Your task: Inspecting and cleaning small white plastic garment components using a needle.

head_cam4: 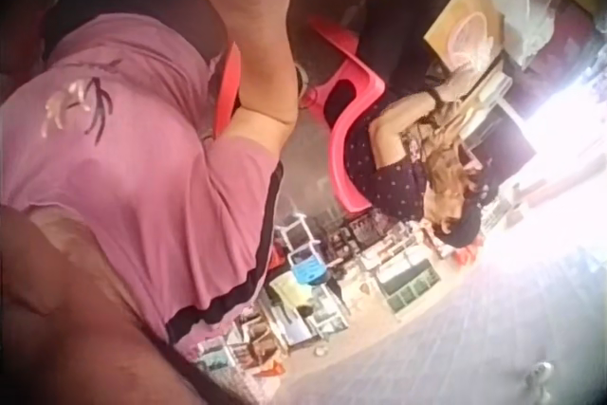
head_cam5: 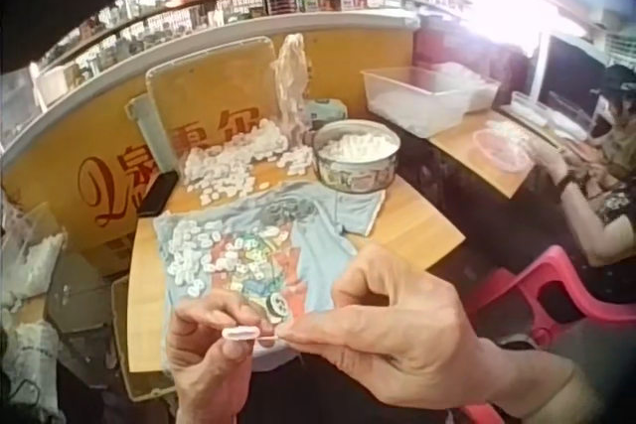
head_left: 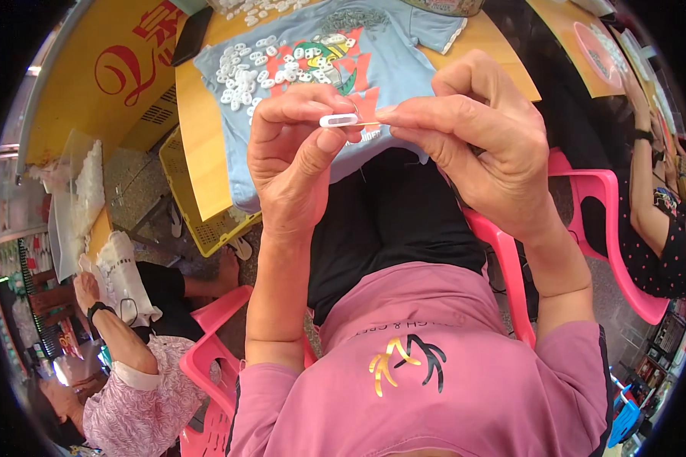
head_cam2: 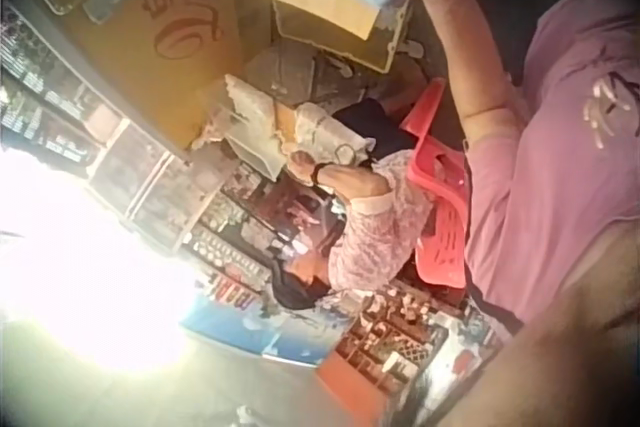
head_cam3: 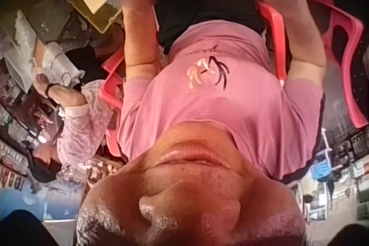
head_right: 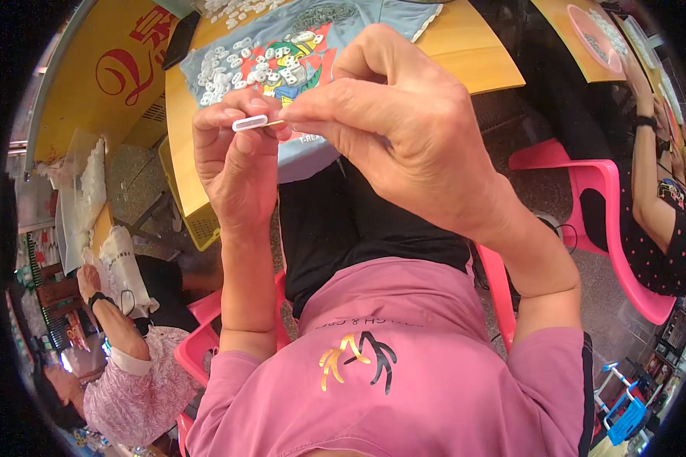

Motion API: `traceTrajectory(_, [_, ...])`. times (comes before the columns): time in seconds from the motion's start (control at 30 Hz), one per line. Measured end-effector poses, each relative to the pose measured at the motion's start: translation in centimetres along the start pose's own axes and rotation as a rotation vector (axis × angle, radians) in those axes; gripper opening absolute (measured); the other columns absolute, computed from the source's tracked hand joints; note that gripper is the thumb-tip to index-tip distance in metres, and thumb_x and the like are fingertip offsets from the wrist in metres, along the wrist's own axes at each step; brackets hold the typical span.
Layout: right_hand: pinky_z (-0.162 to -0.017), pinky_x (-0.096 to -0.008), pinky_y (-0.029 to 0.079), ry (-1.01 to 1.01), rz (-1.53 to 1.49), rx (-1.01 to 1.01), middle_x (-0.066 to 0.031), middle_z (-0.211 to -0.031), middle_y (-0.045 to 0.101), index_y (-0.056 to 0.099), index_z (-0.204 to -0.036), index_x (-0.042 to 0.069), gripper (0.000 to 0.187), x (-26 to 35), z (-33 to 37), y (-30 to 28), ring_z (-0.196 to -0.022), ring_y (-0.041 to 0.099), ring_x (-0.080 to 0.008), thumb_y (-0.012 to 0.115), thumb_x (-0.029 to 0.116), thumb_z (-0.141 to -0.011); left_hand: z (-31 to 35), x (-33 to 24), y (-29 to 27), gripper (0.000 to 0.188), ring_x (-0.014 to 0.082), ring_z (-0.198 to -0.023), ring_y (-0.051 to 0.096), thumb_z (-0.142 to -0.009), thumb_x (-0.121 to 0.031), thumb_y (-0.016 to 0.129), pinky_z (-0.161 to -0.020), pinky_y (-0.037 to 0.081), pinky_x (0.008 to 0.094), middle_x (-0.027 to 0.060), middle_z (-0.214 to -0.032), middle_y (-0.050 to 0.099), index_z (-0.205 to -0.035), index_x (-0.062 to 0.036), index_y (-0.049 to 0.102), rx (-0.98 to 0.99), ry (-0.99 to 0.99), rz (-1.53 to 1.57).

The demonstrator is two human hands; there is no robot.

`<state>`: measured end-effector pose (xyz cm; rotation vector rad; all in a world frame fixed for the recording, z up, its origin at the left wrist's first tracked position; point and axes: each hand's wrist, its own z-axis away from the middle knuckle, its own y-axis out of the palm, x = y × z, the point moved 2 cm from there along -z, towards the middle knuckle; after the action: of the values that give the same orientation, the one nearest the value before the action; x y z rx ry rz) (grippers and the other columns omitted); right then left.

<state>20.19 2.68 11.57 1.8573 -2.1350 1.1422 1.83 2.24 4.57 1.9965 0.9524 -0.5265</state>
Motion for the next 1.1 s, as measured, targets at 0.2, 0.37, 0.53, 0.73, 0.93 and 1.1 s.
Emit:
traceTrajectory(0.2, [-0.056,-0.0254,0.037,-0.022,0.046,-0.007,-0.0030,-0.072,0.048,0.074,-0.096,0.004,0.026,0.3,0.2,-0.5,-0.065,0.045,-0.0146,0.078,0.000,-0.071,0.0,-0.1,0.0,0.023,0.0203,-0.089,0.059,-0.086,0.002,0.066,-0.077,0.051,0.0324,0.0156,-0.106,0.058,-0.105,-0.0044,0.054,0.006,0.007,-0.039])
traceTrajectory(0.37, [-0.054,-0.0250,0.037,-0.020,0.074,0.008,-0.0031,-0.072,0.046,0.074,-0.096,0.005,0.028,0.3,0.4,-0.4,-0.064,0.045,-0.0140,0.078,-0.001,-0.069,0.2,0.0,0.0,0.023,0.0204,-0.089,0.059,-0.086,0.003,0.065,-0.078,0.052,0.0324,0.0160,-0.106,0.058,-0.105,-0.0041,0.054,-0.002,-0.005,-0.063])
traceTrajectory(0.53, [-0.053,-0.0255,0.037,-0.030,0.122,0.021,-0.0032,-0.073,0.045,0.074,-0.095,0.004,0.028,0.5,0.4,-0.5,-0.063,0.047,-0.0139,0.077,-0.003,-0.069,0.2,0.1,0.1,0.023,0.0198,-0.089,0.059,-0.086,0.004,0.064,-0.078,0.052,0.0314,0.0160,-0.106,0.058,-0.105,-0.0036,0.055,0.000,-0.006,-0.060])
traceTrajectory(0.73, [-0.052,-0.0271,0.038,-0.029,0.182,0.057,-0.0044,-0.073,0.046,0.072,-0.095,0.003,0.028,0.7,0.4,-0.2,-0.063,0.049,-0.0151,0.075,-0.007,-0.068,0.2,0.3,0.1,0.023,0.0183,-0.089,0.059,-0.086,0.005,0.065,-0.078,0.052,0.0304,0.0155,-0.105,0.058,-0.105,-0.0034,0.055,0.007,0.000,-0.102])
traceTrajectory(0.93, [-0.052,-0.0283,0.039,-0.042,0.196,0.071,-0.0062,-0.072,0.047,0.071,-0.094,0.002,0.027,0.8,0.1,0.0,-0.062,0.050,-0.0165,0.074,-0.007,-0.068,0.2,0.4,0.2,0.024,0.0180,-0.089,0.059,-0.086,0.005,0.065,-0.078,0.052,0.0302,0.0149,-0.105,0.058,-0.105,-0.0033,0.055,-0.003,-0.003,-0.113])
traceTrajectory(1.1, [-0.052,-0.0284,0.039,-0.024,0.160,0.057,-0.0065,-0.072,0.048,0.070,-0.092,0.001,0.024,0.4,0.0,0.5,-0.061,0.049,-0.0173,0.073,-0.007,-0.069,0.1,0.5,0.0,0.023,0.0194,-0.089,0.059,-0.086,0.004,0.064,-0.078,0.052,0.0319,0.0149,-0.105,0.058,-0.106,-0.0029,0.055,-0.003,0.008,-0.094])
